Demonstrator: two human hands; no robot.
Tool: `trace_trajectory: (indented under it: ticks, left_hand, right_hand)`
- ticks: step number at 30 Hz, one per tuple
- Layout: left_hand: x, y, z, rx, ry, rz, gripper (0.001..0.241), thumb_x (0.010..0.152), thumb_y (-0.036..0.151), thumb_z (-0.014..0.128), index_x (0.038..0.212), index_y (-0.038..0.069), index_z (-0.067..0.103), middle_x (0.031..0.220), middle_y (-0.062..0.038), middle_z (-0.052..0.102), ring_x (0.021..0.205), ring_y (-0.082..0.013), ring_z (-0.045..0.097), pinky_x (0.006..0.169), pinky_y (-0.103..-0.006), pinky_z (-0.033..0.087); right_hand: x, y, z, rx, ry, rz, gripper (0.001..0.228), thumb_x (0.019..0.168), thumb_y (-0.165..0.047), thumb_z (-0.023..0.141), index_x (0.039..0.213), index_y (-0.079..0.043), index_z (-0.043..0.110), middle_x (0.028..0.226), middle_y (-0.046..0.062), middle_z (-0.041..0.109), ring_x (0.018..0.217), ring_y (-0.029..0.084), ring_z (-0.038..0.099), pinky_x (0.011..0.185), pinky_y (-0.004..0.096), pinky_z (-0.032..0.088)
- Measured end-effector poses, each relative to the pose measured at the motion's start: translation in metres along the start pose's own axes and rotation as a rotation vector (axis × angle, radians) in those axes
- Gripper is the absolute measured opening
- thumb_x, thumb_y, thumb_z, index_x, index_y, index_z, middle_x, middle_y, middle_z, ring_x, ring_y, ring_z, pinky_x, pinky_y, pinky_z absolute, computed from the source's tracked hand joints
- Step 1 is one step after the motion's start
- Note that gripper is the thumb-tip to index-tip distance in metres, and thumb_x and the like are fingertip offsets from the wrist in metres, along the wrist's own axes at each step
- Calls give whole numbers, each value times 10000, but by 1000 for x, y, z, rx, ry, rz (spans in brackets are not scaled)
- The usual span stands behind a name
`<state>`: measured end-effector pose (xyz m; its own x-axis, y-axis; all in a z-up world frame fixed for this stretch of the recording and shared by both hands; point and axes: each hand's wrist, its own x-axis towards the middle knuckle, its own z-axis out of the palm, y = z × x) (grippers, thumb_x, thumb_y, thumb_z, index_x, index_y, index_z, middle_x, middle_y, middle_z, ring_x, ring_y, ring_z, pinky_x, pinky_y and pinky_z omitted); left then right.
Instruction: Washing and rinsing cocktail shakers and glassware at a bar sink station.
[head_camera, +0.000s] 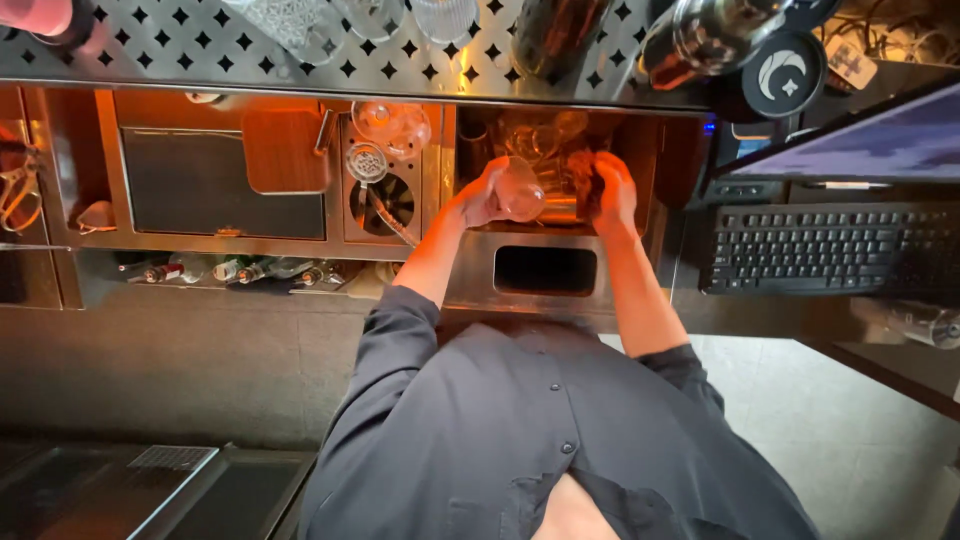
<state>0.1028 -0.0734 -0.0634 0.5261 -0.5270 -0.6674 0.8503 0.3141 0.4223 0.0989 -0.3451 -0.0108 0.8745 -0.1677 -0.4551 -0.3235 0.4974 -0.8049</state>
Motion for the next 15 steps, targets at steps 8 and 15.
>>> trace_trajectory:
  ticks: [8, 15]
  left_hand:
    - [-41, 26, 38, -258, -466, -46, 677, 921, 600, 599, 1368, 92, 576, 1140, -152, 704, 952, -356, 720, 862, -492, 608]
    - [-46, 31, 11, 137, -445, 355, 648, 924, 345, 756, 1471, 103, 508, 1250, -126, 640, 1077, -301, 636, 908, -448, 543]
  right_hand:
    - [3, 14, 94, 160, -358, 164, 406, 884, 36, 527, 1279, -7, 607, 1219, 140, 705, 1103, 258, 700, 981, 379, 583]
    - [-43, 12, 92, -216, -539, -47, 317, 1071, -109, 582, 1357, 20, 631, 1096, 72, 657, 981, 156, 612, 918, 312, 526]
